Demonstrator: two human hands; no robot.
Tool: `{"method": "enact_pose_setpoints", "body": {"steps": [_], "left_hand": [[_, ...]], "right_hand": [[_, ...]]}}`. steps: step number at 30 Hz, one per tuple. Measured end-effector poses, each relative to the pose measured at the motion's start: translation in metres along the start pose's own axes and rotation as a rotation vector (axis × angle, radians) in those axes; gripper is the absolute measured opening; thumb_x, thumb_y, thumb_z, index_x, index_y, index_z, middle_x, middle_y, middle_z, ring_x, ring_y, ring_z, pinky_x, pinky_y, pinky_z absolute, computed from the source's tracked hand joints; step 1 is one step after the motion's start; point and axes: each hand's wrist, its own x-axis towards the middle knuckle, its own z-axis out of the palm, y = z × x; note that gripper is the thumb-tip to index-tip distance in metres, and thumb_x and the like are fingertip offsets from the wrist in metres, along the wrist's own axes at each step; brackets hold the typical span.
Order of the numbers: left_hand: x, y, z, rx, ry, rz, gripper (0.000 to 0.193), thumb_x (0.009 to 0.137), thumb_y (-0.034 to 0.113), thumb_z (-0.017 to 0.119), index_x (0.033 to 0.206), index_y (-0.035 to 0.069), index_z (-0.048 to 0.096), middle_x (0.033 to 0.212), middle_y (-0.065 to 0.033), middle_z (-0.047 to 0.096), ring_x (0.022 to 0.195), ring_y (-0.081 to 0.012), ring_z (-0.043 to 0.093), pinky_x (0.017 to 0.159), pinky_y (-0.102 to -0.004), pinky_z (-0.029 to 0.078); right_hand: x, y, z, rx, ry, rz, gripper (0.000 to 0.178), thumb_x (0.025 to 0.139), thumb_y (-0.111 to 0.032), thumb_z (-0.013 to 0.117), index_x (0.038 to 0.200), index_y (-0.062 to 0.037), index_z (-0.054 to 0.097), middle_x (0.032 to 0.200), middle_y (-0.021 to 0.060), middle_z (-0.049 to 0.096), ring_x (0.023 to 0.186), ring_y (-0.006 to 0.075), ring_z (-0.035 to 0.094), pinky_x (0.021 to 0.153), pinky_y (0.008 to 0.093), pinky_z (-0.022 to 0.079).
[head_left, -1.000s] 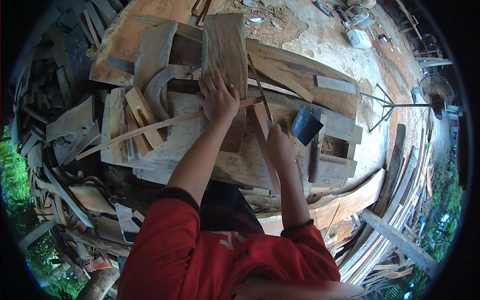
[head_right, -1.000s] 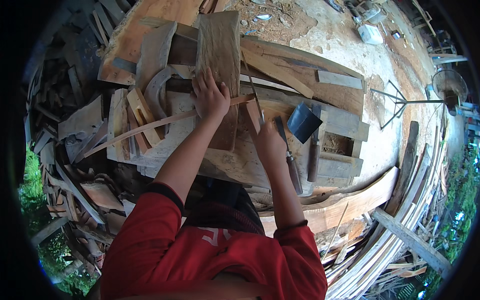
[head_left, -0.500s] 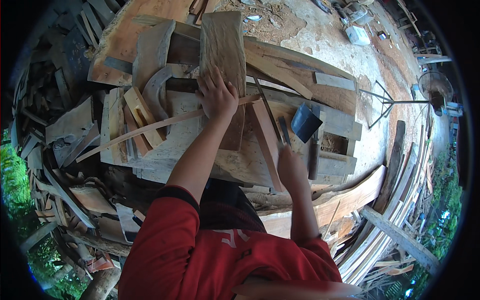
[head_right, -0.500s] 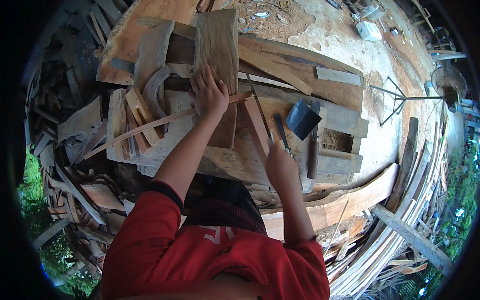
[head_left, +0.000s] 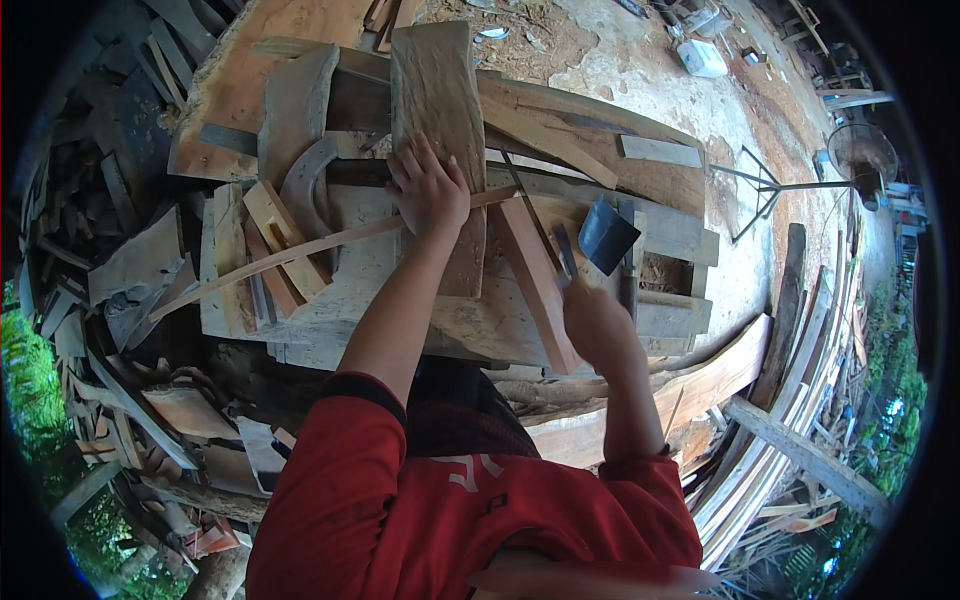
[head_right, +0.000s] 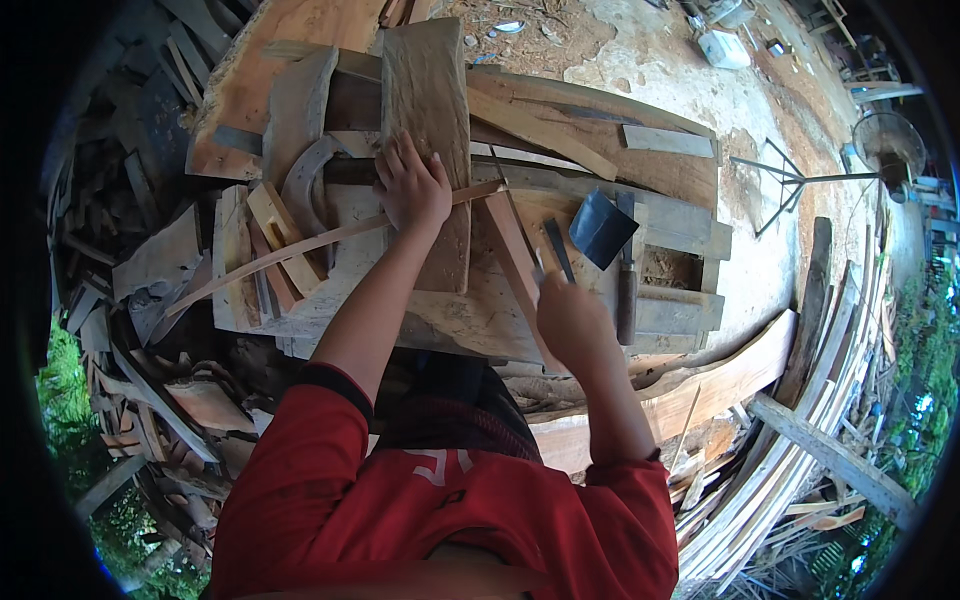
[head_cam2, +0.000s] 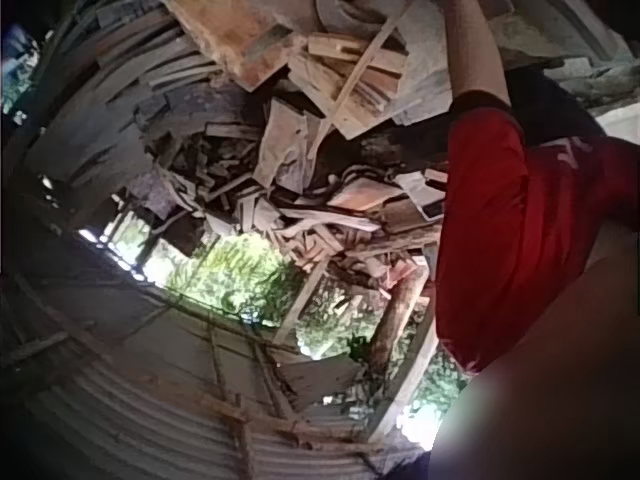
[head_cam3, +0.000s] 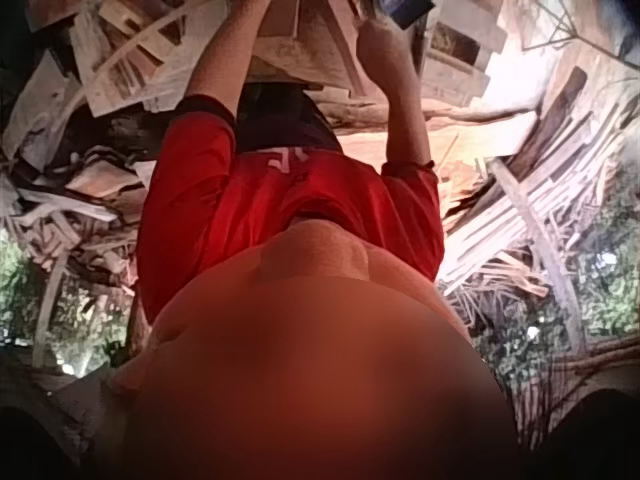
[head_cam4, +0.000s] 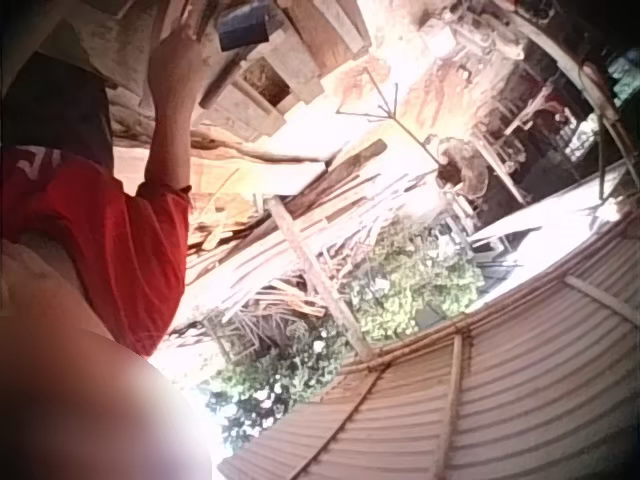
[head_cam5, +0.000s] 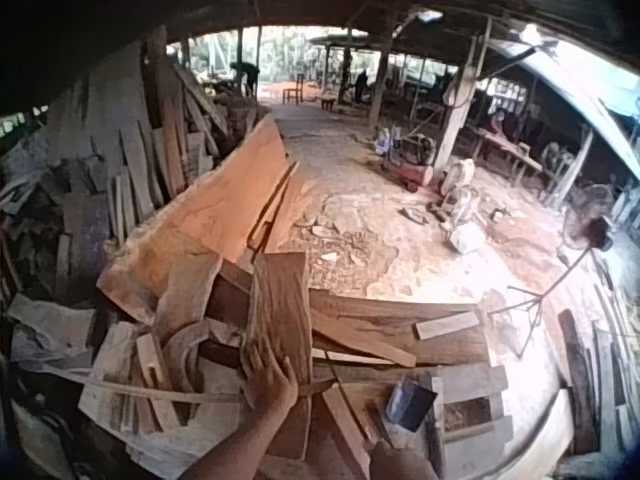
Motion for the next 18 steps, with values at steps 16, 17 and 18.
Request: {"method": "enact_pose_setpoints", "body": {"steps": [16,17,18], "left_hand": [[-0.001,-0.006,0.003,-0.014,0.02,-0.01,0.054,0.086,0.028,0.04,0.133,0.007,0.026,0.133,-0.0165,0.032,0.124,-0.0358,0.029,0.089,-0.0538,0.032],[-0.001,-0.002,0.002,-0.01,0.037,0.003,0.054,0.086,0.028,0.04,0.133,0.007,0.027,0.132,-0.0165,0.033,0.124,-0.0359,0.029,0.089,-0.0538,0.032],[-0.001,0.0,0.002,-0.016,0.038,-0.009,0.054,0.086,0.028,0.04,0.133,0.007,0.027,0.132,-0.0165,0.033,0.124,-0.0359,0.029,0.089,-0.0538,0.032]], "right_hand": [[-0.018,0.019,0.008,0.219,0.041,0.001,0.015,0.084,-0.01,0.041,0.08,0.0033,0.046,0.071,0.0295,0.054,0.076,0.0464,0.052,0.065,0.0519,0.041],[-0.004,0.023,0.014,0.183,0.078,-0.051,0.015,0.084,-0.01,0.041,0.081,0.0035,0.047,0.071,0.0292,0.054,0.076,0.0464,0.053,0.064,0.0515,0.041],[0.012,0.019,0.015,0.152,0.106,-0.108,0.014,0.082,-0.008,0.043,0.079,0.0035,0.05,0.072,0.0262,0.055,0.073,0.0424,0.056,0.063,0.0502,0.043]]}}
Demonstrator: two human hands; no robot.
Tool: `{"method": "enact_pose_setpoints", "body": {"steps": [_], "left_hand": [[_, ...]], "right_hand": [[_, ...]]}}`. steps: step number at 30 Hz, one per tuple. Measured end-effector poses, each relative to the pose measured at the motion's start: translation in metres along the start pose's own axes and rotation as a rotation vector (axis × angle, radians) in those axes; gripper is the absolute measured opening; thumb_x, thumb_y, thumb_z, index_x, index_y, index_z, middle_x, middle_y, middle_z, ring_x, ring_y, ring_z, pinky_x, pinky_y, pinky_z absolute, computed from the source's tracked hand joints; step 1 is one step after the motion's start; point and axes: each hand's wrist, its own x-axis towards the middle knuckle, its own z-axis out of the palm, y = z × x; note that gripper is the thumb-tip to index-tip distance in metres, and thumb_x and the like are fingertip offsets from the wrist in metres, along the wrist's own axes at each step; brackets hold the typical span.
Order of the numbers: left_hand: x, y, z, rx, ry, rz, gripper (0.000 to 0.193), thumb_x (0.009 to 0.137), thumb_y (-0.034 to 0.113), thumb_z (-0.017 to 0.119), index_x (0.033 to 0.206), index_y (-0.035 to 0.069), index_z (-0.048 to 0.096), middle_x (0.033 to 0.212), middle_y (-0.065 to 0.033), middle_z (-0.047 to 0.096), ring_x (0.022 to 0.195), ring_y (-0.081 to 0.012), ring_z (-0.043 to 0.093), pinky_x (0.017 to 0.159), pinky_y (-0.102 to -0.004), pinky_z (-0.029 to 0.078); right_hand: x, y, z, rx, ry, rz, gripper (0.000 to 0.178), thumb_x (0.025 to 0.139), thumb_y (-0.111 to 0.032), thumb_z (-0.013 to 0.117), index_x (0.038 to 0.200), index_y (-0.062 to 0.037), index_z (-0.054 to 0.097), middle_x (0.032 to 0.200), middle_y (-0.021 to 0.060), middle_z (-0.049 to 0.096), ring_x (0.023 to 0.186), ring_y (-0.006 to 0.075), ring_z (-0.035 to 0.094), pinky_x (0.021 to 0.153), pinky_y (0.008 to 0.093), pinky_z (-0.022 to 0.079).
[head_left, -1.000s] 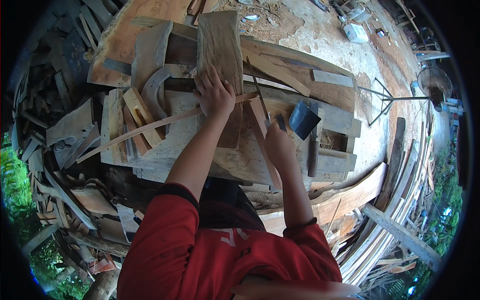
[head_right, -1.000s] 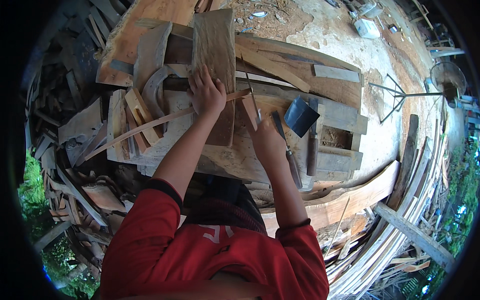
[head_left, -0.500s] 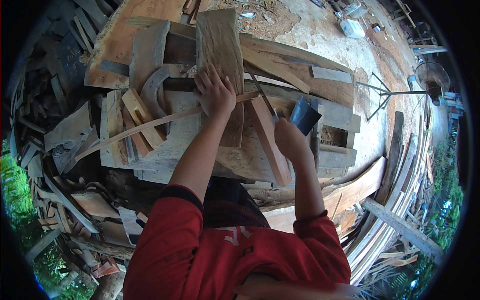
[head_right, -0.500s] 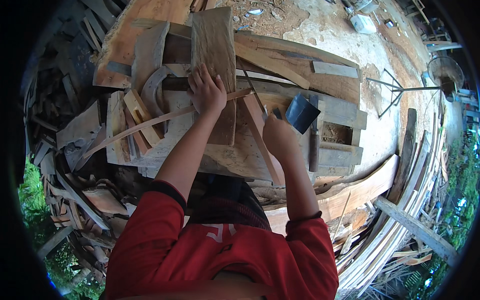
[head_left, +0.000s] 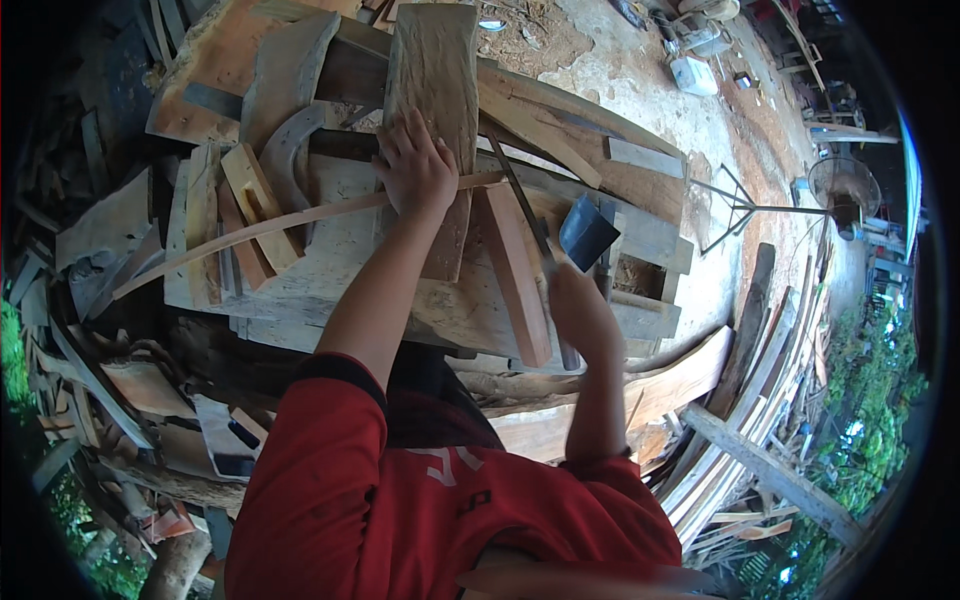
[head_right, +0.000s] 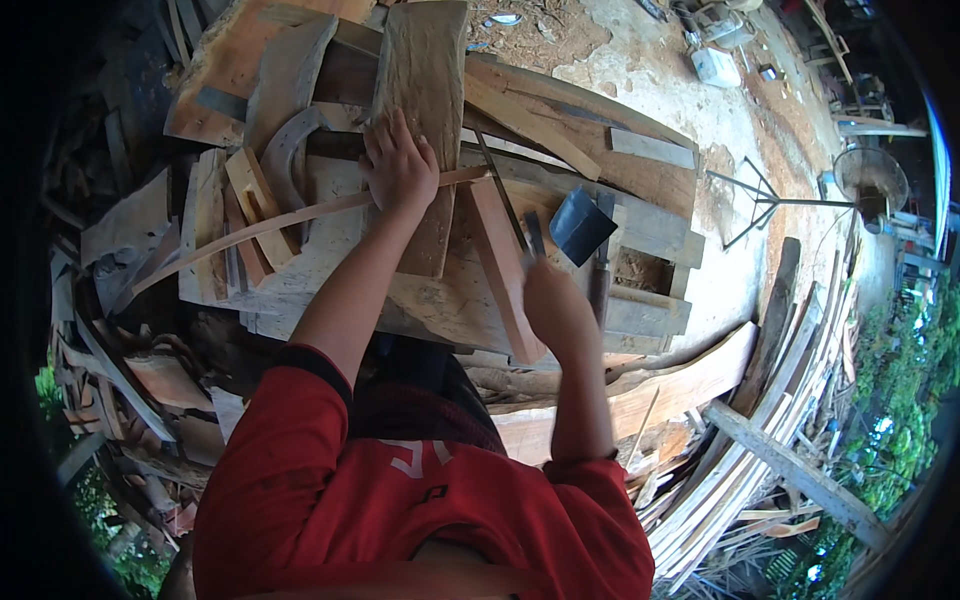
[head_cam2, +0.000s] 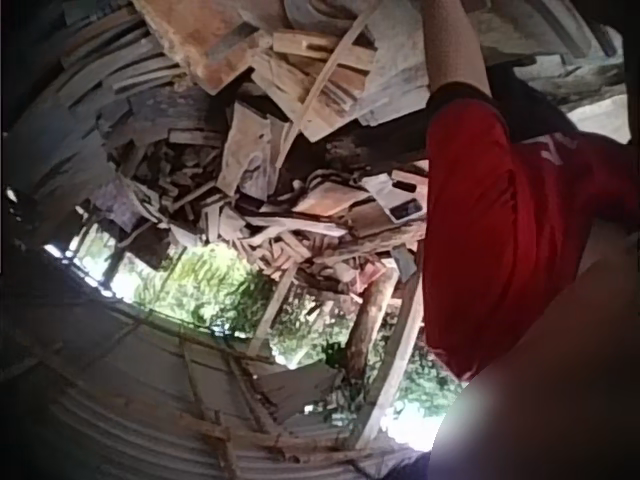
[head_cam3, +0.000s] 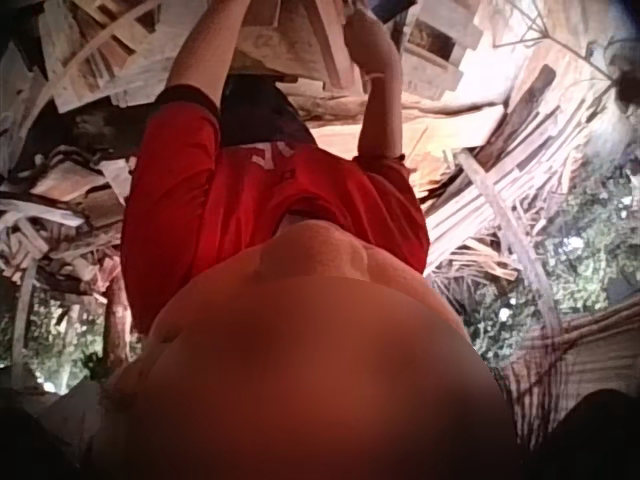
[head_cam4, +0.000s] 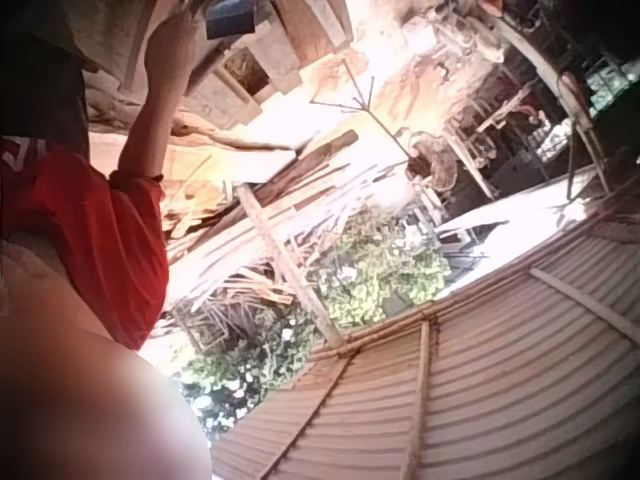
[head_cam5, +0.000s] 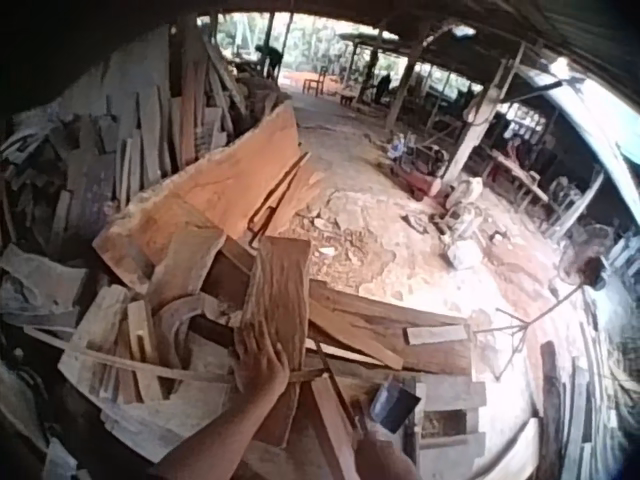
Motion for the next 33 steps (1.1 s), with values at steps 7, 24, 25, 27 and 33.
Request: {"method": "enact_pose_setpoints", "body": {"steps": [7,24,25,27,33], "left_hand": [[-0.002,0.007,0.007,-0.037,-0.023,-0.008,0.053,0.086,0.028,0.04,0.133,0.007,0.027,0.134,-0.0155,0.031,0.124,-0.0355,0.029,0.09,-0.0533,0.032],[-0.004,0.009,0.007,0.019,-0.079,-0.084,0.058,0.088,0.038,0.037,0.135,0.008,0.024,0.136,-0.0158,0.03,0.126,-0.0353,0.026,0.092,-0.0578,0.028],[-0.004,0.007,0.007,0.026,-0.075,-0.082,0.058,0.088,0.038,0.037,0.135,0.008,0.024,0.136,-0.0158,0.03,0.126,-0.0353,0.026,0.092,-0.0578,0.028],[-0.004,0.003,0.005,-0.031,-0.092,0.018,0.062,0.087,0.039,0.037,0.138,0.008,0.018,0.138,-0.0162,0.027,0.13,-0.0367,0.019,0.095,-0.0619,0.022],[-0.004,0.007,-0.002,0.004,-0.276,0.06,0.066,0.086,0.045,0.038,0.139,0.012,0.015,0.141,-0.02,0.017,0.133,-0.0365,0.004,0.095,-0.0686,0.01]], "right_hand": [[0.032,-0.003,0.016,-0.032,0.101,0.045,0.013,0.082,-0.008,0.043,0.079,0.0033,0.05,0.072,0.0258,0.057,0.071,0.0432,0.056,0.062,0.0498,0.044],[-0.02,0.005,-0.008,0.032,0.065,0.19,0.021,0.088,-0.018,0.04,0.083,0.0004,0.048,0.074,0.0272,0.056,0.076,0.0452,0.053,0.065,0.0521,0.041],[-0.024,0.009,-0.008,0.036,0.037,0.198,0.02,0.088,-0.017,0.04,0.083,0.0004,0.048,0.075,0.0266,0.056,0.076,0.0447,0.053,0.065,0.052,0.041],[-0.036,0.011,-0.006,0.049,0.022,0.193,0.019,0.087,-0.017,0.04,0.083,0.0004,0.047,0.074,0.0265,0.056,0.075,0.0446,0.053,0.064,0.052,0.041],[-0.061,0.006,0.008,0.083,0.035,0.16,0.017,0.087,-0.016,0.041,0.083,-0.0004,0.046,0.071,0.0263,0.056,0.072,0.0447,0.054,0.062,0.0521,0.041]]}}
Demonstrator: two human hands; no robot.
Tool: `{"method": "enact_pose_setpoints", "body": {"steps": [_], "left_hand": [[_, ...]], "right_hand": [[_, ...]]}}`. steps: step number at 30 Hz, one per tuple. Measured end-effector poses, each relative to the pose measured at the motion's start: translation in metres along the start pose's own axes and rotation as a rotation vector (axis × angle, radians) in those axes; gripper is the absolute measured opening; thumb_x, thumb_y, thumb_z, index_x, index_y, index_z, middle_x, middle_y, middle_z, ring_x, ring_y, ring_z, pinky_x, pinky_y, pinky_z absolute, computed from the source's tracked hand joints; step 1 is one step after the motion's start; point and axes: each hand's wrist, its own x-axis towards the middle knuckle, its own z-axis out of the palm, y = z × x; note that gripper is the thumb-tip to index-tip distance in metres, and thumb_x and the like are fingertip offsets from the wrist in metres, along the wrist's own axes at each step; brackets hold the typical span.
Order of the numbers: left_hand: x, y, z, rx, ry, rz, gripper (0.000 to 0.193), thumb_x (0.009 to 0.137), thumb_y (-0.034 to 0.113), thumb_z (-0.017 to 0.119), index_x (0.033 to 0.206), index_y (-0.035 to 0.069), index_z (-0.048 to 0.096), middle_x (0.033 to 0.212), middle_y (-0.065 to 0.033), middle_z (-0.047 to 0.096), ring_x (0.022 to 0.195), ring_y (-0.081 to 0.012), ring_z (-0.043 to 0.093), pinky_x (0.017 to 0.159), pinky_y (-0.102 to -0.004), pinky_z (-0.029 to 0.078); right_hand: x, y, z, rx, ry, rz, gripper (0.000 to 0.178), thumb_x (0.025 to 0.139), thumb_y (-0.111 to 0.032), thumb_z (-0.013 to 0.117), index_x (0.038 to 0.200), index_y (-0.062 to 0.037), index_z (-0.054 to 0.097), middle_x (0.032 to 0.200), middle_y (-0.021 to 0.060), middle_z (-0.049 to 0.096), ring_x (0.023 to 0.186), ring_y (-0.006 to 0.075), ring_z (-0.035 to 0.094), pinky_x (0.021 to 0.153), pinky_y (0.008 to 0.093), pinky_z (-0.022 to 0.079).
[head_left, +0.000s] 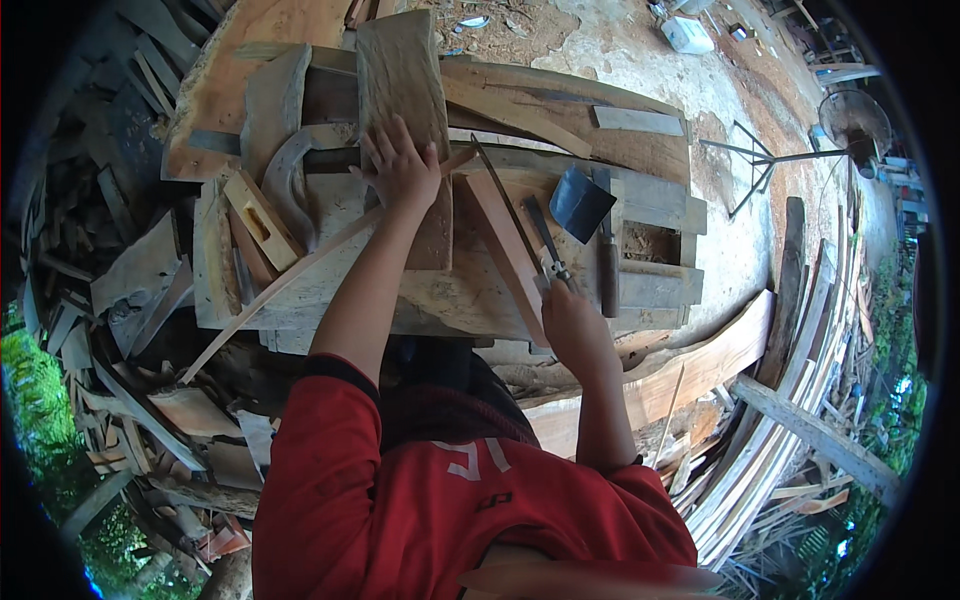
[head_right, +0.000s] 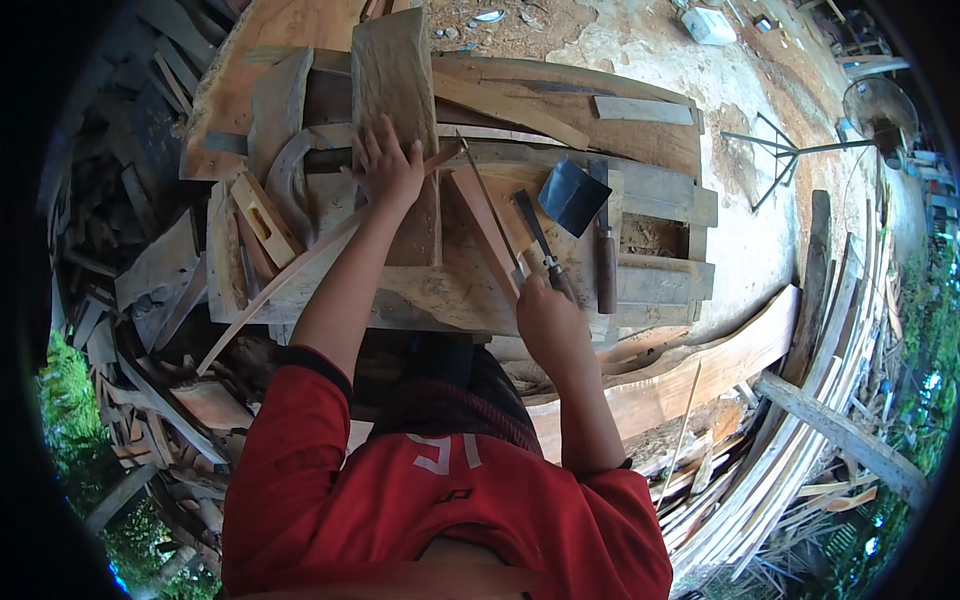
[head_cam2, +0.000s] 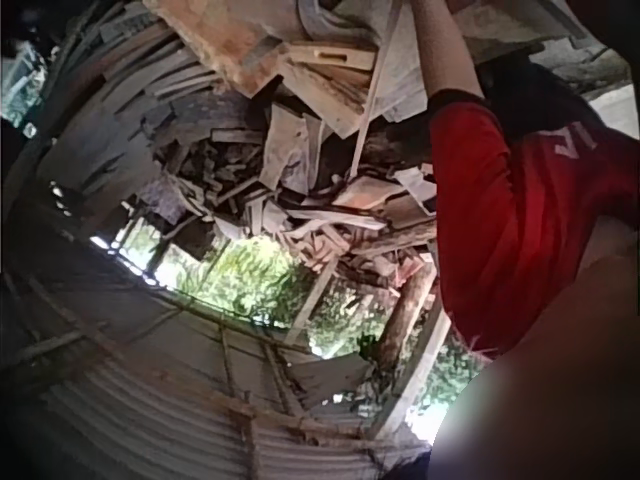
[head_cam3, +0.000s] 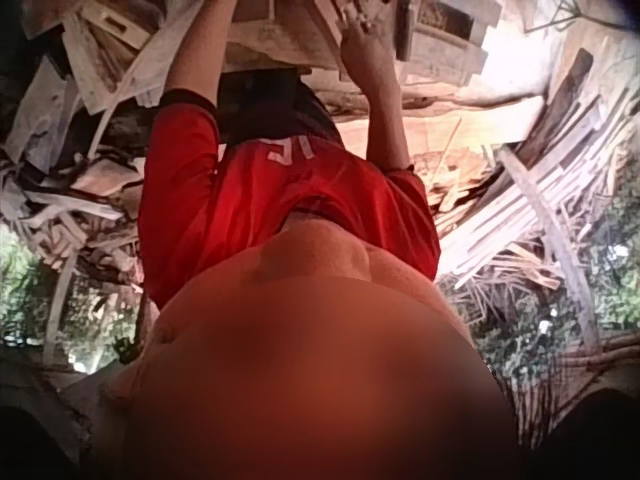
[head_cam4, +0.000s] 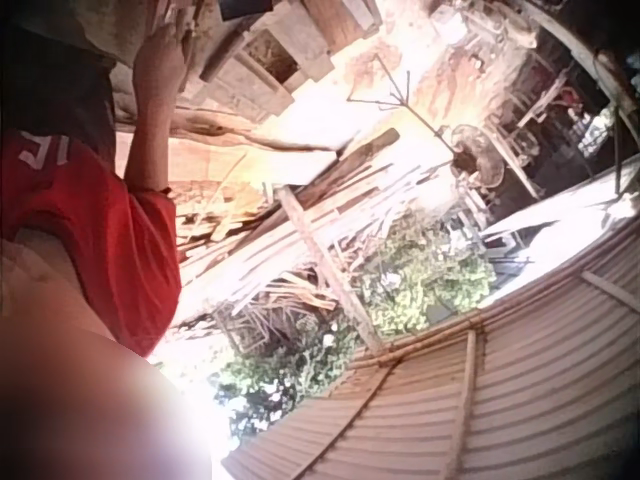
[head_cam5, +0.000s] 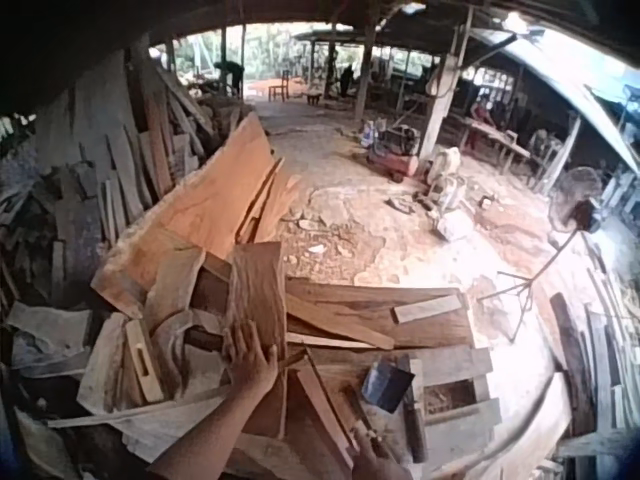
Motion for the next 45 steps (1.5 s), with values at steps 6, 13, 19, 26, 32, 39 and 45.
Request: {"method": "enact_pose_setpoints", "body": {"steps": [6,13,19,26,32,39,45], "left_hand": [[0.001,0.019,0.009,-0.013,0.056,-0.045,0.065,0.086,0.048,0.037,0.139,0.015,0.018,0.143,-0.0176,0.014,0.133,-0.0364,0.004,0.095,-0.0695,0.007],[-0.003,0.018,0.011,-0.012,0.138,0.127,0.063,0.088,0.04,0.036,0.138,0.007,0.018,0.139,-0.0238,0.018,0.132,-0.0402,0.003,0.094,-0.0692,0.009],[-0.005,0.023,0.01,-0.056,0.131,0.145,0.063,0.087,0.036,0.036,0.139,0.007,0.015,0.136,-0.0248,0.024,0.132,-0.0406,0.006,0.094,-0.0694,0.01],[-0.004,0.02,0.01,-0.046,0.144,0.089,0.061,0.089,0.035,0.034,0.139,0.007,0.013,0.139,-0.0229,0.02,0.133,-0.0391,0.005,0.093,-0.0692,0.013],[-0.003,0.016,0.009,-0.037,0.166,0.125,0.06,0.089,0.034,0.034,0.139,0.006,0.013,0.138,-0.0231,0.022,0.132,-0.0395,0.008,0.093,-0.0692,0.014],[-0.002,0.031,0.011,-0.061,0.163,0.171,0.062,0.088,0.031,0.037,0.138,0.003,0.014,0.136,-0.0245,0.024,0.131,-0.0406,0.009,0.093,-0.0694,0.013],[0.0,0.014,0.007,-0.053,0.181,0.081,0.061,0.091,0.037,0.032,0.138,0.006,0.013,0.139,-0.0211,0.022,0.132,-0.0384,0.01,0.094,-0.0686,0.013]], "right_hand": [[-0.028,-0.001,0.0,0.014,-0.079,0.068,0.017,0.087,-0.017,0.041,0.083,-0.0008,0.044,0.069,0.0255,0.056,0.07,0.0448,0.054,0.06,0.0527,0.041],[-0.02,-0.003,-0.01,-0.037,-0.129,0.152,0.017,0.088,-0.017,0.04,0.087,-0.0009,0.045,0.068,0.0258,0.056,0.069,0.0443,0.055,0.06,0.0525,0.041],[0.064,-0.018,0.024,-0.003,0.033,-0.013,0.017,0.084,-0.014,0.041,0.082,0.0008,0.05,0.071,0.0259,0.057,0.071,0.0433,0.056,0.063,0.0513,0.044],[0.051,-0.009,0.036,-0.082,0.068,-0.056,0.013,0.083,-0.012,0.043,0.084,-0.0002,0.048,0.067,0.023,0.059,0.064,0.0389,0.06,0.056,0.0485,0.047],[0.018,-0.005,0.019,-0.042,-0.053,0.095,0.013,0.084,-0.013,0.042,0.086,-0.0006,0.047,0.07,0.0259,0.058,0.072,0.0435,0.057,0.063,0.0516,0.044],[0.093,-0.022,0.037,-0.053,0.108,-0.012,0.017,0.084,-0.015,0.04,0.087,-0.0001,0.049,0.073,0.026,0.058,0.071,0.044,0.057,0.064,0.0519,0.044],[0.001,0.02,0.044,-0.052,0.057,-0.053,0.013,0.084,-0.014,0.043,0.089,-0.0027,0.047,0.063,0.0217,0.058,0.061,0.0398,0.059,0.055,0.0499,0.047]]}}
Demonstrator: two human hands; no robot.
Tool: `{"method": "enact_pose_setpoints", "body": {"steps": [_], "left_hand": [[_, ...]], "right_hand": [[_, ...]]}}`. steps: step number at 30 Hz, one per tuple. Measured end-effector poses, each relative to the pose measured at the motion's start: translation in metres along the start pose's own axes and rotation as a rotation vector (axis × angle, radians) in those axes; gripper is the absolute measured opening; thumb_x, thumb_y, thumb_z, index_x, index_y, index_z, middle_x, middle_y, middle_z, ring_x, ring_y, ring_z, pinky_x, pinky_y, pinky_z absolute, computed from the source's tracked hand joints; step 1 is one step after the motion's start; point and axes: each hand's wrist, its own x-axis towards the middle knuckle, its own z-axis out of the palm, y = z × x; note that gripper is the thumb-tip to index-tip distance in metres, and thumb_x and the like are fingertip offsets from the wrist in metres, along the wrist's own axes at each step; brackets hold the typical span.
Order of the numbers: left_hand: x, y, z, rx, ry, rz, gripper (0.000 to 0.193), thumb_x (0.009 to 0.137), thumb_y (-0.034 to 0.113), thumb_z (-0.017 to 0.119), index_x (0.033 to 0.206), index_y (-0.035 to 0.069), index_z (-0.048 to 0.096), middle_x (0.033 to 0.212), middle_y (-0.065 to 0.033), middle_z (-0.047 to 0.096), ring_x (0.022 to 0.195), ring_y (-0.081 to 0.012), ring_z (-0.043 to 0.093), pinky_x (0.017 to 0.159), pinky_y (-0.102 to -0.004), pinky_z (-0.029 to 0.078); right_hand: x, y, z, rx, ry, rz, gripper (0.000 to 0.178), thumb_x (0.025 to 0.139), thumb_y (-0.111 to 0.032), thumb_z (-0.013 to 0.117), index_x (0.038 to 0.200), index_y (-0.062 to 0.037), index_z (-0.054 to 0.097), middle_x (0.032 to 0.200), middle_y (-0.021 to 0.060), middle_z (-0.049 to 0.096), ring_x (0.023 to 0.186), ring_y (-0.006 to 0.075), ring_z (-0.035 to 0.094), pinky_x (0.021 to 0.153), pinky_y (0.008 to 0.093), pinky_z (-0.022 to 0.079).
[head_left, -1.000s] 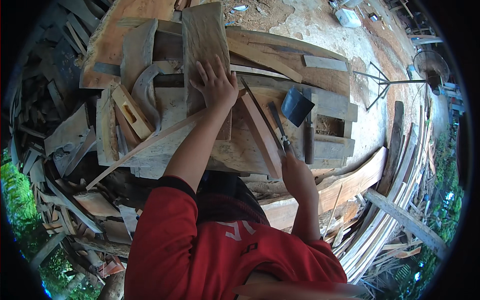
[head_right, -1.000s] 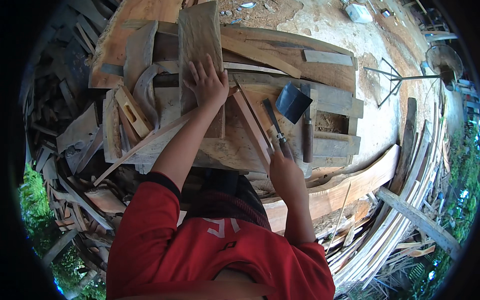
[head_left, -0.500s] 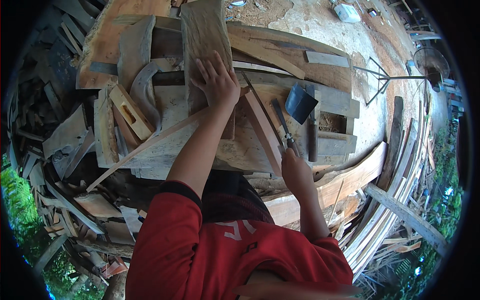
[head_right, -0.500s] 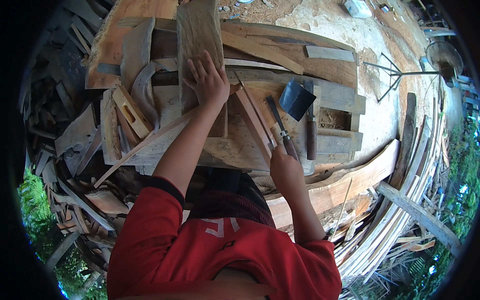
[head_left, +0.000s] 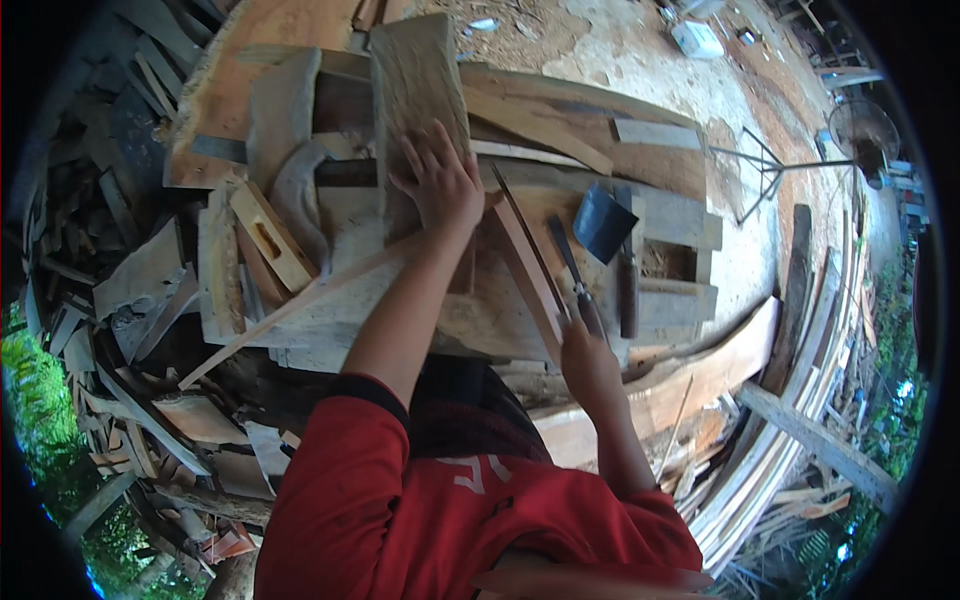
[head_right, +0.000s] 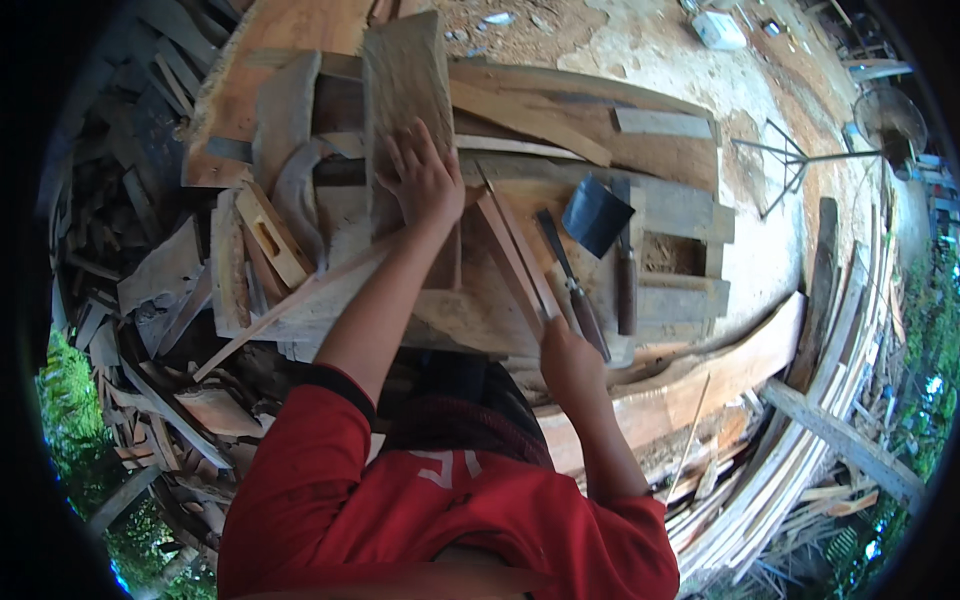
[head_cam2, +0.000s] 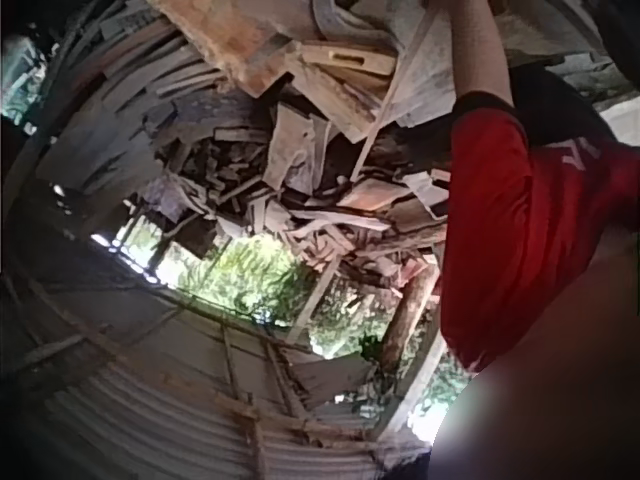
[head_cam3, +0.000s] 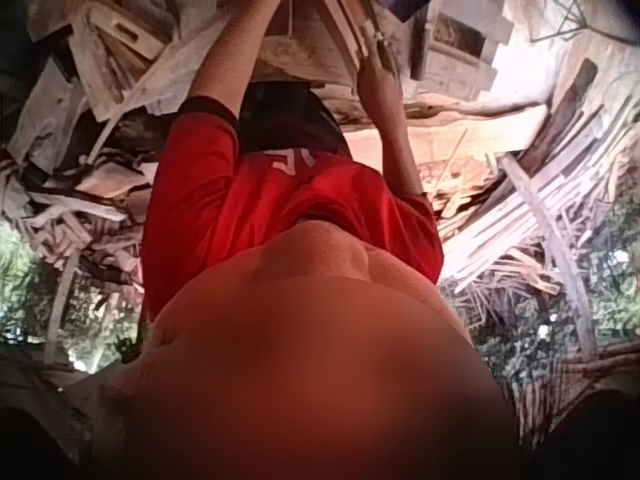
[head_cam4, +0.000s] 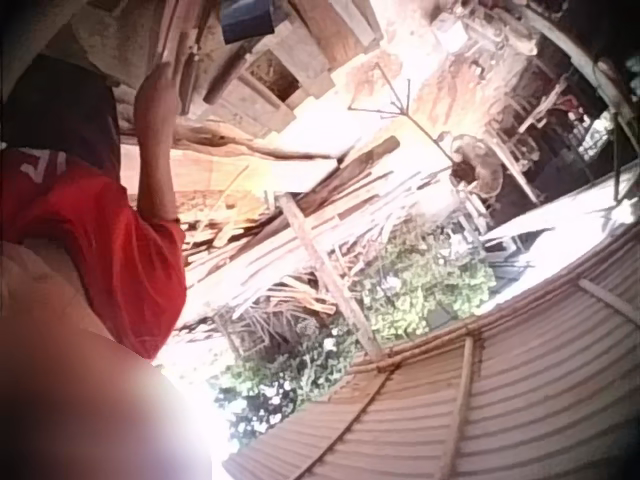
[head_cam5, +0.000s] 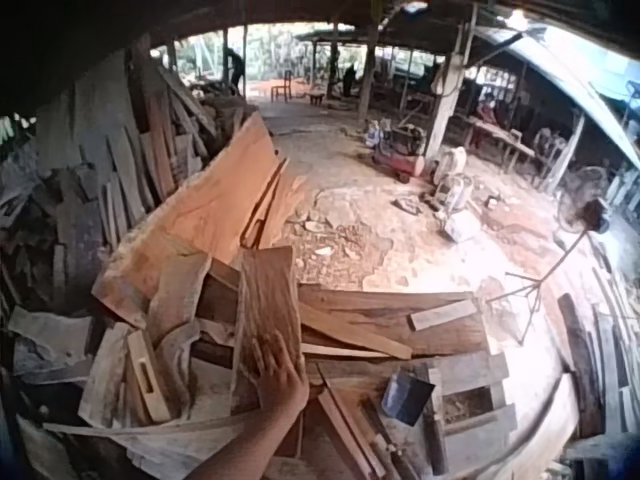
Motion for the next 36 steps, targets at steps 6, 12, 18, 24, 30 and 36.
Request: {"method": "enact_pose_setpoints", "body": {"steps": [6,12,18,24,30,36], "left_hand": [[-0.003,0.013,0.003,0.024,-0.051,0.032,0.053,0.091,0.035,0.031,0.136,0.007,0.022,0.14,-0.0196,0.021,0.131,-0.0368,0.015,0.095,-0.067,0.014],[-0.001,0.01,0.006,0.037,-0.041,0.022,0.048,0.091,0.031,0.031,0.133,0.008,0.03,0.139,-0.0167,0.024,0.131,-0.0343,0.016,0.096,-0.0648,0.015],[-0.003,0.0,0.005,0.083,-0.018,0.004,0.047,0.09,0.03,0.032,0.131,0.007,0.033,0.138,-0.0165,0.024,0.131,-0.0327,0.017,0.096,-0.0635,0.017],[-0.002,0.029,0.007,0.012,-0.089,0.043,0.047,0.091,0.028,0.03,0.131,0.005,0.033,0.14,-0.0186,0.021,0.131,-0.0352,0.015,0.098,-0.0626,0.015],[-0.003,0.008,0.004,0.041,-0.055,0.026,0.045,0.091,0.028,0.03,0.13,0.005,0.035,0.139,-0.0188,0.023,0.131,-0.0354,0.016,0.098,-0.0621,0.016],[-0.003,0.005,0.008,0.067,-0.03,0.094,0.048,0.09,0.031,0.033,0.13,0.005,0.035,0.138,-0.0194,0.025,0.13,-0.0357,0.017,0.098,-0.0621,0.016]], "right_hand": [[0.062,-0.023,0.007,-0.001,0.037,0.034,0.017,0.084,-0.013,0.042,0.096,-0.0026,0.048,0.069,0.0235,0.059,0.066,0.0406,0.059,0.058,0.05,0.046],[0.077,-0.037,0.017,0.111,0.137,0.043,0.015,0.085,-0.015,0.041,0.088,-0.0011,0.048,0.071,0.0249,0.058,0.07,0.0426,0.057,0.06,0.0514,0.045],[-0.004,-0.019,0.01,0.07,-0.047,0.158,0.013,0.084,-0.013,0.039,0.087,-0.0021,0.047,0.07,0.026,0.058,0.069,0.0429,0.058,0.061,0.0503,0.046],[0.043,-0.024,0.005,-0.012,0.108,0.074,0.01,0.083,-0.012,0.043,0.08,-0.0019,0.046,0.063,0.0229,0.057,0.064,0.0402,0.059,0.056,0.0482,0.047],[0.038,-0.009,0.006,-0.025,0.089,-0.05,0.008,0.083,-0.01,0.043,0.079,-0.0038,0.046,0.06,0.0194,0.059,0.057,0.0363,0.06,0.051,0.0453,0.048],[-0.013,0.009,-0.001,0.052,-0.003,0.051,0.011,0.086,-0.014,0.043,0.083,-0.0035,0.044,0.059,0.0219,0.056,0.059,0.0401,0.057,0.052,0.0498,0.044]]}}
